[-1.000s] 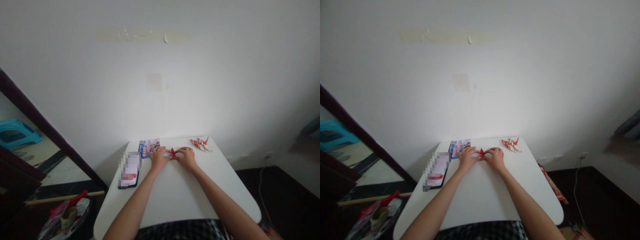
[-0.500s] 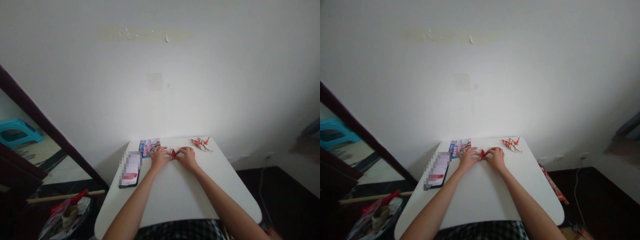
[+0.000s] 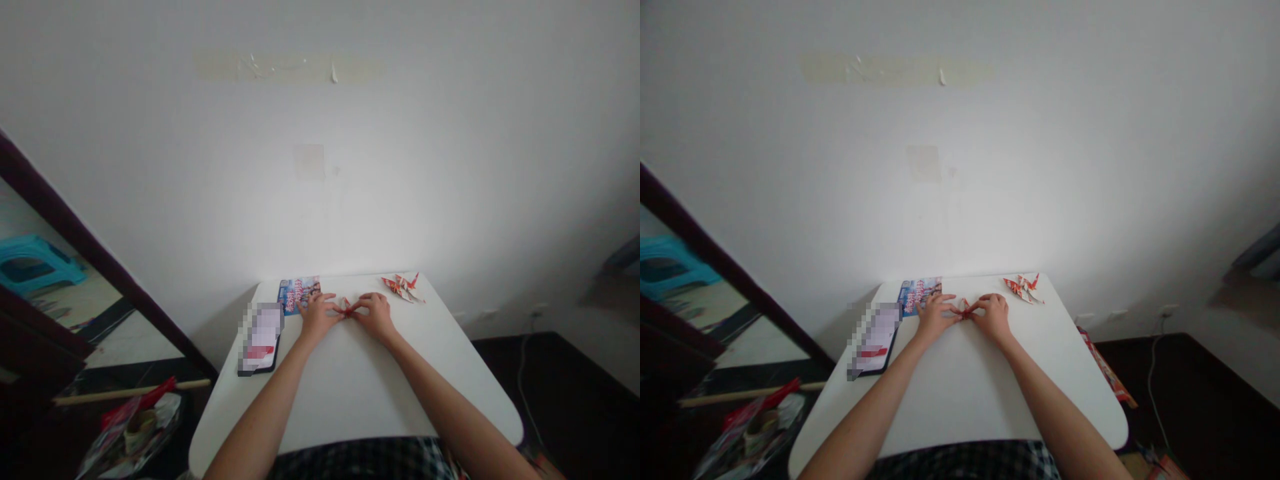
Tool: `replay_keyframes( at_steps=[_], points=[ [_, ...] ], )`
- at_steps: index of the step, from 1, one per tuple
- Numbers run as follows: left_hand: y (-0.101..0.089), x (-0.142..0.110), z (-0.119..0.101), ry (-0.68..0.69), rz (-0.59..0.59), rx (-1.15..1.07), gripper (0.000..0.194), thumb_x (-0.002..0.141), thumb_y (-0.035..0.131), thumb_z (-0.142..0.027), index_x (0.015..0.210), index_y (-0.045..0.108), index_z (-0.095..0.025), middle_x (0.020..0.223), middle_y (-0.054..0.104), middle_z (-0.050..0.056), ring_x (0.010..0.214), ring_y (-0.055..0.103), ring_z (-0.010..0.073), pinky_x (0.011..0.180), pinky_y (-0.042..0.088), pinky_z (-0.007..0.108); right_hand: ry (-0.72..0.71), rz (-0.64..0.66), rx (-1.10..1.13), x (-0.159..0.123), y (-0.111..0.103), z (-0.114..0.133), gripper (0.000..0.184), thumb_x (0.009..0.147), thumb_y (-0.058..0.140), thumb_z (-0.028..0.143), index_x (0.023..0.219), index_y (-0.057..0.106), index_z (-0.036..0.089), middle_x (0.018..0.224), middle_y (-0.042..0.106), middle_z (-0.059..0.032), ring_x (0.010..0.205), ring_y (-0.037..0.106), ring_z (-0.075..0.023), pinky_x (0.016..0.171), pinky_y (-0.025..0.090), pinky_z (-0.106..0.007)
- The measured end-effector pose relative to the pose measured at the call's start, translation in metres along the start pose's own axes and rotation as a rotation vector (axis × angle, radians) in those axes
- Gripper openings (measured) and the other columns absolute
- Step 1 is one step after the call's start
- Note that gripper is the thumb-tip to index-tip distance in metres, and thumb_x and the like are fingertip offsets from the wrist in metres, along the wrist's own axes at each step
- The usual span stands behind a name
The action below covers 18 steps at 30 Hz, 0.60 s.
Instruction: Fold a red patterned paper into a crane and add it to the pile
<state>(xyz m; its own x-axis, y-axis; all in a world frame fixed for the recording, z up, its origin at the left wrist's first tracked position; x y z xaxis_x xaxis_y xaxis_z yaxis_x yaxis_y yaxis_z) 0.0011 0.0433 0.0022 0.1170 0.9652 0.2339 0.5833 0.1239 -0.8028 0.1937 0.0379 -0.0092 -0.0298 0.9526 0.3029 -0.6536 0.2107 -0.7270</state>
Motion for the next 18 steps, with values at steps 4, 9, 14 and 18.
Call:
replay_keyframes(
  at_steps=[4,9,14,18],
  points=[
    [-0.0006,-0.0025,-0.0012,0.030,0.009,0.025,0.007,0.077,0.085,-0.031,0.082,0.081,-0.034,0.142,0.067,0.000,0.145,0.040,0.0369,0.115,0.004,0.084,-0.036,-0.030,0.001,-0.0017,0.0016,-0.0004,0.012,0.080,0.081,0.032,0.091,0.083,0.036,0.116,0.069,-0.0065,0.122,0.053,-0.0326,0.107,0.040,-0.052],
    [0.0001,-0.0055,-0.0025,0.074,0.002,0.062,0.006,0.080,0.082,-0.031,0.086,0.081,-0.034,0.143,0.066,0.000,0.145,0.040,0.0351,0.118,0.006,0.080,-0.196,-0.076,0.045,0.0021,0.0041,-0.0026,0.011,0.082,0.077,0.023,0.087,0.082,0.032,0.116,0.071,-0.0065,0.120,0.055,-0.0300,0.104,0.044,-0.049],
    [0.0026,-0.0054,-0.0003,0.099,-0.002,0.074,0.006,0.082,0.081,-0.032,0.087,0.081,-0.034,0.143,0.066,0.000,0.145,0.039,0.0343,0.120,0.006,0.077,-0.400,0.019,0.060,0.0071,0.0002,0.0007,0.016,0.086,0.072,0.019,0.094,0.080,0.030,0.104,0.078,-0.0035,0.121,0.059,-0.0270,0.111,0.040,-0.050],
    [0.0032,-0.0047,0.0019,0.130,0.018,0.081,0.005,0.085,0.078,-0.034,0.089,0.082,-0.034,0.145,0.064,0.001,0.146,0.037,0.0347,0.120,0.006,0.076,-0.377,0.088,-0.014,0.0060,-0.0053,0.0045,0.018,0.089,0.068,0.019,0.095,0.078,0.032,0.106,0.078,-0.0006,0.129,0.057,-0.0262,0.122,0.023,-0.058]
  ],
)
Point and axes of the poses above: each hand's wrist, its own x-axis towards the middle knuckle, its own y-axis out of the palm, z = x × y, the point moved 3 cm from there along x, towards the middle knuckle
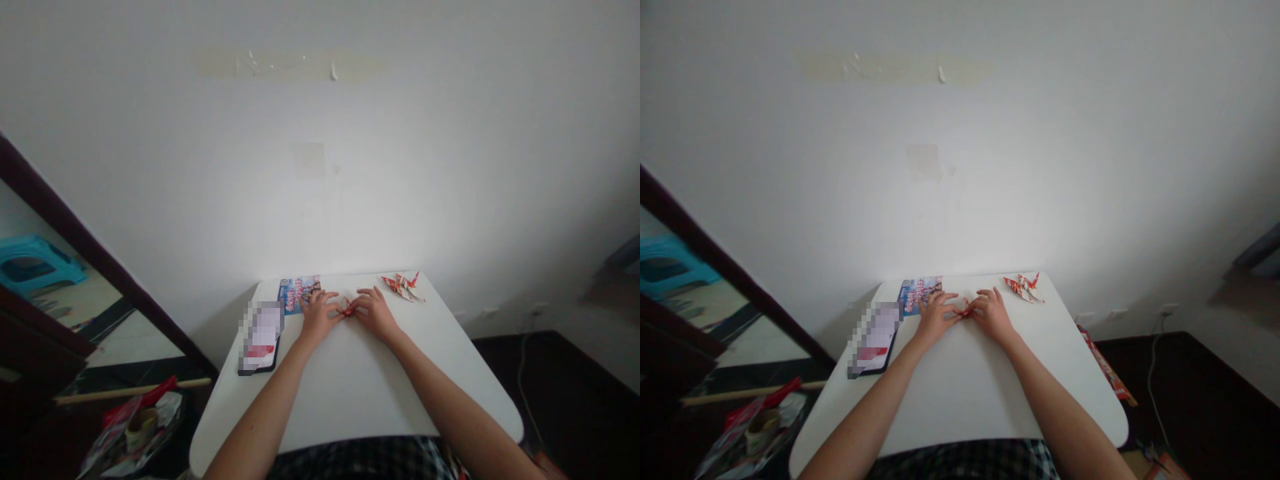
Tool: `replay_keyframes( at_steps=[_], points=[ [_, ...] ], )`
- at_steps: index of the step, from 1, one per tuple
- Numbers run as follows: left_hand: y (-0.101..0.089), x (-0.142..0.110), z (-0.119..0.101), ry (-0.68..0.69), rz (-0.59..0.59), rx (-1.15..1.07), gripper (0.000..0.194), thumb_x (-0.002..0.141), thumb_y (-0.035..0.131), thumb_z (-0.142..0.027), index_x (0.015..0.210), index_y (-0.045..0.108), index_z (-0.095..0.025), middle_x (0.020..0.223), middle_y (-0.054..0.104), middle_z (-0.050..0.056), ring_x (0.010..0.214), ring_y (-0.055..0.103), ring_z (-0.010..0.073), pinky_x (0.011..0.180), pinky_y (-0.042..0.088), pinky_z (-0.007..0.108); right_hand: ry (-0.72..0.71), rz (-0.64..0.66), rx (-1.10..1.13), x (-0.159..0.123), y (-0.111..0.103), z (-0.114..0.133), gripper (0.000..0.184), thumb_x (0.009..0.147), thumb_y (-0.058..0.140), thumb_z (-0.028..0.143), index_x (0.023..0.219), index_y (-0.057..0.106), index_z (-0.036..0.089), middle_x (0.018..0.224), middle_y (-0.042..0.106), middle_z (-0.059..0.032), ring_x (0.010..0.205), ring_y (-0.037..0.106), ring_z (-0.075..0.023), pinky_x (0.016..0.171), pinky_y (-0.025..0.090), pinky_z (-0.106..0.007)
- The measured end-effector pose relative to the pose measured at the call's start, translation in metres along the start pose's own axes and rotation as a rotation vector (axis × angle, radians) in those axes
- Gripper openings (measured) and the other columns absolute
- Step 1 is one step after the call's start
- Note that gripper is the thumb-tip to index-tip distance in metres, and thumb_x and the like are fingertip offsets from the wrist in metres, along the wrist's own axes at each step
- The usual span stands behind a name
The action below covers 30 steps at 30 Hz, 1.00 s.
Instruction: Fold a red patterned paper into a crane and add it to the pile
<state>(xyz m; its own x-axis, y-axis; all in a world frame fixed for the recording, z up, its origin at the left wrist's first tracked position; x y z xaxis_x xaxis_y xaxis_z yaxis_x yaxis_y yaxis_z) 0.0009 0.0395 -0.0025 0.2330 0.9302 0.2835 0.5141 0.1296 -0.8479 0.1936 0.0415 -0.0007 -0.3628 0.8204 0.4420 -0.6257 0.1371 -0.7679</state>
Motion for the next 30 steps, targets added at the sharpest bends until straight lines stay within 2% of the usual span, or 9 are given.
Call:
replay_keyframes(
  at_steps=[3,6,9,13,21,30],
  points=[
    [0.0004,0.0004,0.0011,0.014,0.019,0.005,0.007,0.086,0.077,-0.036,0.090,0.082,-0.035,0.146,0.063,0.001,0.147,0.036,0.0336,0.122,0.005,0.074,0.046,0.038,-0.037,0.0000,-0.0022,0.0028,0.019,0.088,0.067,0.018,0.093,0.078,0.033,0.108,0.079,0.0008,0.136,0.053,-0.0265,0.124,0.011,-0.063],
    [0.0005,0.0010,0.0027,-0.024,0.036,-0.003,0.009,0.085,0.078,-0.037,0.090,0.083,-0.032,0.144,0.064,0.004,0.147,0.038,0.0333,0.123,0.004,0.072,0.053,0.061,-0.060,0.0009,-0.0032,0.0048,0.022,0.087,0.065,0.016,0.091,0.078,0.033,0.108,0.079,0.0004,0.139,0.050,-0.0269,0.124,0.005,-0.066],
    [-0.0003,0.0016,0.0045,-0.060,0.044,-0.019,0.011,0.083,0.080,-0.040,0.088,0.083,-0.031,0.144,0.065,0.006,0.146,0.039,0.0351,0.122,0.004,0.074,0.027,0.073,-0.077,0.0015,-0.0038,0.0059,0.025,0.088,0.063,0.014,0.091,0.079,0.033,0.107,0.080,0.0010,0.142,0.048,-0.0273,0.124,-0.001,-0.068],
    [-0.0017,0.0013,0.0052,-0.037,0.033,-0.019,0.013,0.082,0.080,-0.045,0.086,0.084,-0.033,0.145,0.064,0.005,0.147,0.039,0.0369,0.120,0.002,0.077,0.014,0.072,-0.099,0.0016,-0.0039,0.0055,0.029,0.089,0.060,0.013,0.091,0.079,0.034,0.105,0.080,0.0027,0.144,0.046,-0.0277,0.123,-0.008,-0.069],
    [-0.0025,-0.0018,0.0003,0.013,-0.020,-0.011,0.012,0.081,0.082,-0.036,0.093,0.082,-0.035,0.147,0.061,0.004,0.146,0.039,0.0348,0.121,0.007,0.074,0.014,0.087,-0.128,0.0011,-0.0052,0.0073,0.029,0.088,0.062,0.014,0.093,0.080,0.036,0.106,0.080,0.0029,0.146,0.043,-0.0288,0.121,-0.013,-0.071],
    [-0.0038,-0.0016,-0.0001,-0.006,0.057,0.006,0.009,0.084,0.077,-0.038,0.088,0.082,-0.032,0.152,0.058,0.002,0.148,0.034,0.0351,0.123,0.006,0.071,0.043,0.086,-0.114,0.0014,-0.0071,0.0089,0.030,0.090,0.059,0.016,0.092,0.080,0.038,0.106,0.080,0.0029,0.146,0.043,-0.0276,0.121,-0.014,-0.071]
  ],
)
Point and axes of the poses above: each hand's wrist, its own x-axis towards the middle knuckle, its own y-axis out of the palm, z = x × y, the point moved 3 cm from there along x, towards the middle knuckle
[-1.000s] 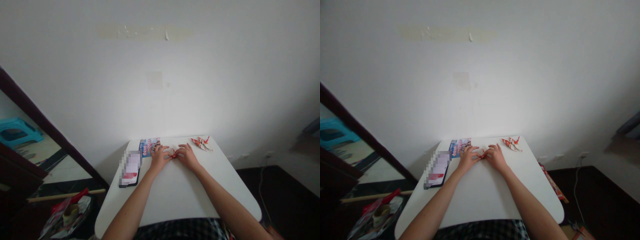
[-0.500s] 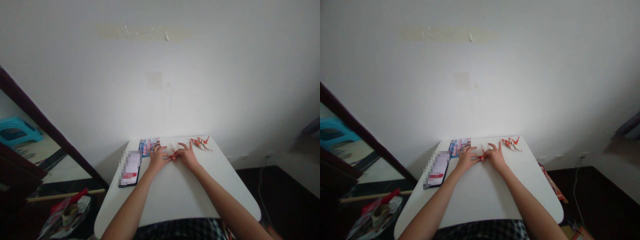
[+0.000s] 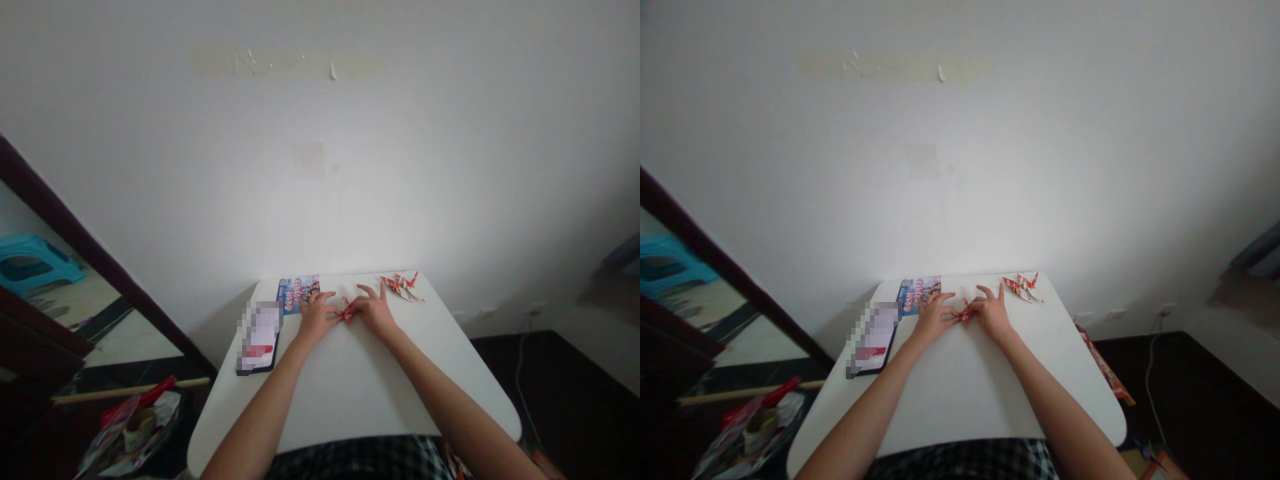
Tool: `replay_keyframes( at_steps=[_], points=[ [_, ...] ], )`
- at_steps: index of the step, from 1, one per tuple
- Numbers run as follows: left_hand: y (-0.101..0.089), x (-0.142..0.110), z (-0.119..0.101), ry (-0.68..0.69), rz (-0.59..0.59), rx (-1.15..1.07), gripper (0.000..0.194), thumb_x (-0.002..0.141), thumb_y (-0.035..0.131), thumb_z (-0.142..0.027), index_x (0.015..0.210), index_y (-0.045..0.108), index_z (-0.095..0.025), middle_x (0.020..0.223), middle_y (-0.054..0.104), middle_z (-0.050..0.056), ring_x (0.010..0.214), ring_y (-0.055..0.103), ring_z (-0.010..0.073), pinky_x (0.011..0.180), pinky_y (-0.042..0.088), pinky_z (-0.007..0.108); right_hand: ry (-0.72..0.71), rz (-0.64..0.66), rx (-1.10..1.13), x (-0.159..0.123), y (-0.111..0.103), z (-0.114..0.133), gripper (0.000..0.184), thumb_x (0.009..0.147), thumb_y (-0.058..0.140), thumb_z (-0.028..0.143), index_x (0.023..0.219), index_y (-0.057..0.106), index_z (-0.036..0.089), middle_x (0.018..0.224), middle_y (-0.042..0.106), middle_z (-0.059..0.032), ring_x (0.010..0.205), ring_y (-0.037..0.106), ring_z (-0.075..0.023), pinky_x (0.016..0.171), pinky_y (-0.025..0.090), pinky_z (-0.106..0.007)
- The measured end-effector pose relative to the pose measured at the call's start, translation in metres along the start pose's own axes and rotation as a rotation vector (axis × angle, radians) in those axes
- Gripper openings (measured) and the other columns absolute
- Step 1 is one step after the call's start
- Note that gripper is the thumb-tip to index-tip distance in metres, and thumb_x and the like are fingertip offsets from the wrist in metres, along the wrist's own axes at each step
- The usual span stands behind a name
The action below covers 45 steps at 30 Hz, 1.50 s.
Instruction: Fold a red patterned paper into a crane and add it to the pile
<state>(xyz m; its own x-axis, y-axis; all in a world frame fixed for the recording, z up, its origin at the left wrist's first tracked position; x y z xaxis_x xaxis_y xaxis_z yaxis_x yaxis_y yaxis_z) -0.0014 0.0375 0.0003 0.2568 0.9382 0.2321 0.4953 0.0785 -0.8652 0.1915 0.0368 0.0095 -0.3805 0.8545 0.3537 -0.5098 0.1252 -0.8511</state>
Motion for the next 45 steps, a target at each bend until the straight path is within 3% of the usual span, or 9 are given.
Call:
replay_keyframes(
  at_steps=[8,14,28,39,45],
  points=[
    [-0.001,-0.003,-0.003,-0.001,0.002,0.008,0.009,0.085,0.077,-0.035,0.092,0.081,-0.032,0.150,0.060,0.003,0.148,0.036,0.0356,0.121,0.009,0.075,0.030,-0.012,0.038,0.000,0.001,0.001,0.022,0.093,0.063,0.023,0.096,0.079,0.036,0.106,0.079,0.0000,0.138,0.051,-0.0261,0.121,-0.011,-0.070],
    [0.003,0.000,0.001,-0.044,-0.034,-0.005,0.013,0.082,0.080,-0.035,0.096,0.081,-0.035,0.148,0.061,0.003,0.147,0.039,0.0359,0.119,0.010,0.078,0.274,-0.051,0.199,0.001,0.012,-0.009,0.013,0.089,0.067,0.029,0.094,0.079,0.031,0.116,0.075,-0.0045,0.135,0.052,-0.0283,0.119,0.009,-0.073],
    [0.001,0.002,0.000,-0.077,-0.032,-0.053,0.013,0.079,0.083,-0.037,0.092,0.082,-0.038,0.148,0.062,0.001,0.145,0.041,0.0387,0.117,0.006,0.082,0.413,-0.010,0.120,0.006,0.017,-0.010,0.014,0.082,0.071,0.026,0.090,0.080,0.033,0.126,0.068,-0.0036,0.135,0.045,-0.0334,0.117,0.005,-0.076],
    [0.000,0.003,0.000,-0.072,-0.030,-0.054,0.013,0.079,0.083,-0.035,0.092,0.082,-0.036,0.147,0.063,0.002,0.148,0.040,0.0389,0.120,0.008,0.081,0.446,-0.030,0.099,0.006,0.013,-0.007,0.007,0.083,0.075,0.026,0.085,0.080,0.031,0.122,0.067,-0.0045,0.130,0.049,-0.0305,0.121,0.011,-0.065],
    [0.003,0.002,0.003,-0.073,-0.039,-0.029,0.010,0.079,0.083,-0.036,0.089,0.082,-0.035,0.148,0.062,0.002,0.148,0.040,0.0380,0.120,0.008,0.079,0.390,-0.002,0.126,0.001,0.011,-0.007,0.011,0.085,0.073,0.032,0.093,0.081,0.032,0.126,0.067,-0.0024,0.133,0.048,-0.0279,0.123,0.011,-0.060]
  ],
)
Point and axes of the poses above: each hand's wrist, its own x-axis towards the middle knuckle, its own y-axis out of the palm, z = x × y, the point moved 3 cm from there along x, towards the middle knuckle
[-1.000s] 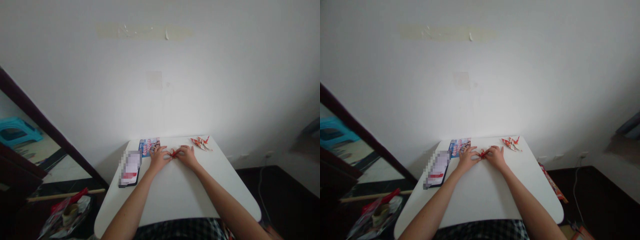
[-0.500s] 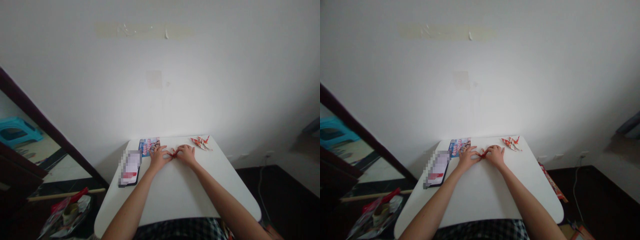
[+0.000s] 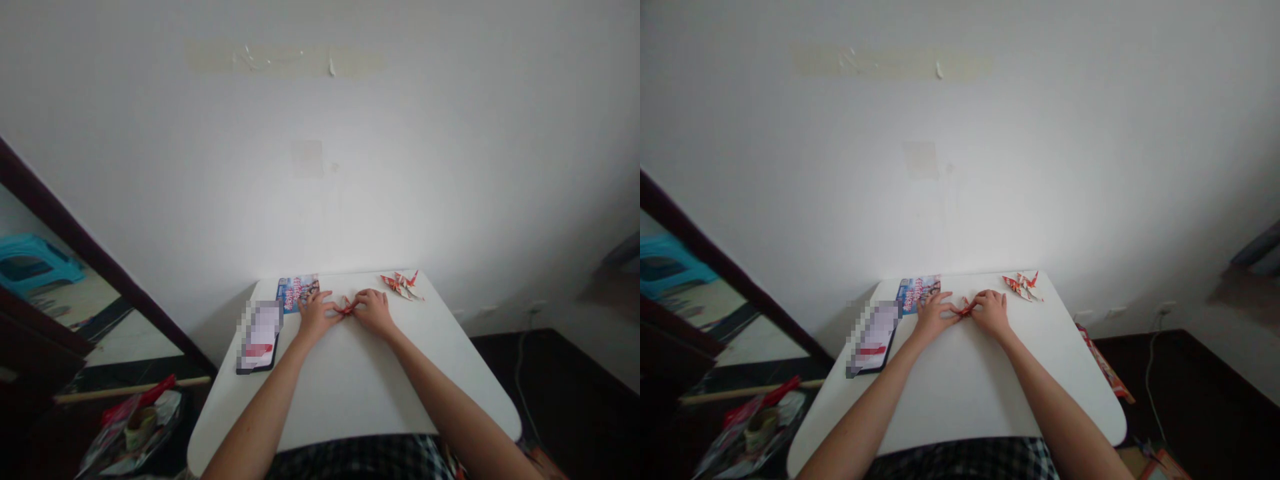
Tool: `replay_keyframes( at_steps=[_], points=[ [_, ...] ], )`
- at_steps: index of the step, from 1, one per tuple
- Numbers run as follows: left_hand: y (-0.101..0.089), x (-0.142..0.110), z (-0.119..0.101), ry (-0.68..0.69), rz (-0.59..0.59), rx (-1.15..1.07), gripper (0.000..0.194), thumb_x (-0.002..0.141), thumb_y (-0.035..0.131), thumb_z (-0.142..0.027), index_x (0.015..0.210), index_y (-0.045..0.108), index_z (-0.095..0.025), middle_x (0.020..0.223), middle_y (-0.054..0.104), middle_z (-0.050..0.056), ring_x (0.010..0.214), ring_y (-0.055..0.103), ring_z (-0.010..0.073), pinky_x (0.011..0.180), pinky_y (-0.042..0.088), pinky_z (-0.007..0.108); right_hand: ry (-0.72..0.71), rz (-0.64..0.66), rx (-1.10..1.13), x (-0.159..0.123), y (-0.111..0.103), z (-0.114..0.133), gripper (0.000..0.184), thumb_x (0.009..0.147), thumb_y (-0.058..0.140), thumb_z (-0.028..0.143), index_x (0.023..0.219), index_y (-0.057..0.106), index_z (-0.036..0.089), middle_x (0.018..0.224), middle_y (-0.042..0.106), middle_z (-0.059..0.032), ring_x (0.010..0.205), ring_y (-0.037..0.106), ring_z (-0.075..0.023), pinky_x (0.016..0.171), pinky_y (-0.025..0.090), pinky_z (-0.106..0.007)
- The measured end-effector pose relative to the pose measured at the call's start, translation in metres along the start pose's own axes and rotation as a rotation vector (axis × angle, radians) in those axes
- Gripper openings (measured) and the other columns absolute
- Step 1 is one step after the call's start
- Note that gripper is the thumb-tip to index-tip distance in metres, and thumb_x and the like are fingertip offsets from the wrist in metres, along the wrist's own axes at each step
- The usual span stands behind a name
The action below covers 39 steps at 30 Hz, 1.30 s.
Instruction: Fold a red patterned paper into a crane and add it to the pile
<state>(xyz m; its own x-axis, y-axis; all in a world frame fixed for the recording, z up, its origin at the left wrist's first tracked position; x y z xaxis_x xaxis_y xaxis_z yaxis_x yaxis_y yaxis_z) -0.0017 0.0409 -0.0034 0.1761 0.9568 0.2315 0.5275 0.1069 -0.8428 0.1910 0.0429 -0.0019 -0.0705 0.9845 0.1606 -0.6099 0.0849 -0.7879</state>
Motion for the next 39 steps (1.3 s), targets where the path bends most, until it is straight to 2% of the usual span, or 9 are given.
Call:
replay_keyframes(
  at_steps=[6,16,22,29,34,36,39],
  points=[
    [-0.0017,-0.0018,-0.0014,0.008,-0.007,0.010,0.008,0.081,0.081,-0.040,0.088,0.083,-0.035,0.148,0.061,0.001,0.148,0.040,0.0365,0.122,0.010,0.075,0.005,0.008,0.045,0.0023,0.0007,-0.0043,0.023,0.095,0.061,0.042,0.092,0.082,0.032,0.127,0.069,-0.0032,0.135,0.049,-0.0284,0.123,0.010,-0.061],
    [-0.0067,-0.0008,-0.0015,0.027,0.072,0.020,0.008,0.082,0.081,-0.041,0.088,0.083,-0.037,0.150,0.060,0.001,0.151,0.035,0.0381,0.119,0.008,0.079,0.018,0.023,0.039,0.0023,-0.0001,-0.0030,0.012,0.085,0.075,0.039,0.093,0.082,0.035,0.127,0.069,-0.0017,0.133,0.050,-0.0282,0.122,0.011,-0.058],
    [-0.0038,-0.0024,-0.0069,-0.005,-0.001,0.031,0.008,0.084,0.079,-0.041,0.084,0.082,-0.033,0.145,0.064,0.001,0.146,0.042,0.0365,0.118,0.008,0.081,0.040,0.010,0.022,0.0036,0.0009,-0.0009,0.009,0.084,0.076,0.037,0.090,0.082,0.034,0.127,0.069,-0.0017,0.133,0.049,-0.0273,0.122,0.011,-0.055],
    [-0.0033,-0.0033,-0.0071,-0.015,-0.012,0.028,0.007,0.083,0.080,-0.041,0.084,0.081,-0.034,0.146,0.063,0.001,0.146,0.040,0.0376,0.114,0.006,0.086,0.005,0.003,0.033,0.0044,0.0012,-0.0057,0.011,0.088,0.071,0.035,0.092,0.081,0.033,0.127,0.070,-0.0017,0.132,0.051,-0.0264,0.121,0.016,-0.052],
    [-0.0046,-0.0038,-0.0072,-0.019,0.003,0.022,0.008,0.082,0.081,-0.041,0.085,0.081,-0.034,0.148,0.062,0.001,0.146,0.038,0.0372,0.113,0.004,0.086,-0.005,0.016,0.012,0.0052,0.0012,-0.0085,0.014,0.083,0.073,0.031,0.094,0.082,0.035,0.125,0.070,-0.0009,0.130,0.054,-0.0253,0.120,0.021,-0.049],
    [-0.0048,-0.0038,-0.0077,-0.021,0.005,0.022,0.009,0.083,0.080,-0.042,0.084,0.081,-0.033,0.148,0.062,0.002,0.147,0.038,0.0368,0.113,0.004,0.085,0.009,0.017,0.000,0.0051,0.0011,-0.0070,0.015,0.083,0.073,0.032,0.094,0.082,0.036,0.126,0.070,-0.0011,0.131,0.053,-0.0263,0.120,0.020,-0.052],
    [-0.0053,-0.0038,-0.0087,-0.021,0.005,0.015,0.010,0.085,0.078,-0.043,0.083,0.081,-0.033,0.148,0.062,0.001,0.146,0.038,0.0363,0.112,0.003,0.087,0.034,0.032,-0.016,0.0049,0.0008,-0.0038,0.015,0.082,0.073,0.033,0.094,0.082,0.036,0.128,0.069,-0.0016,0.134,0.049,-0.0282,0.122,0.012,-0.058]
  ],
)
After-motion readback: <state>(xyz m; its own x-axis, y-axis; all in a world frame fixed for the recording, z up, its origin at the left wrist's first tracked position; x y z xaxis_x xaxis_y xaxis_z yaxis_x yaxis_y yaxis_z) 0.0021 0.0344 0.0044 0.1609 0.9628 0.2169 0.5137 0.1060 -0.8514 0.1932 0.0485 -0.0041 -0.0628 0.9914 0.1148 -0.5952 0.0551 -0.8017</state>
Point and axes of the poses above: each hand's wrist, its own x-axis towards the middle knuckle, its own y-axis out of the palm, z = x × y, the point moved 3 cm from there along x, towards the middle knuckle
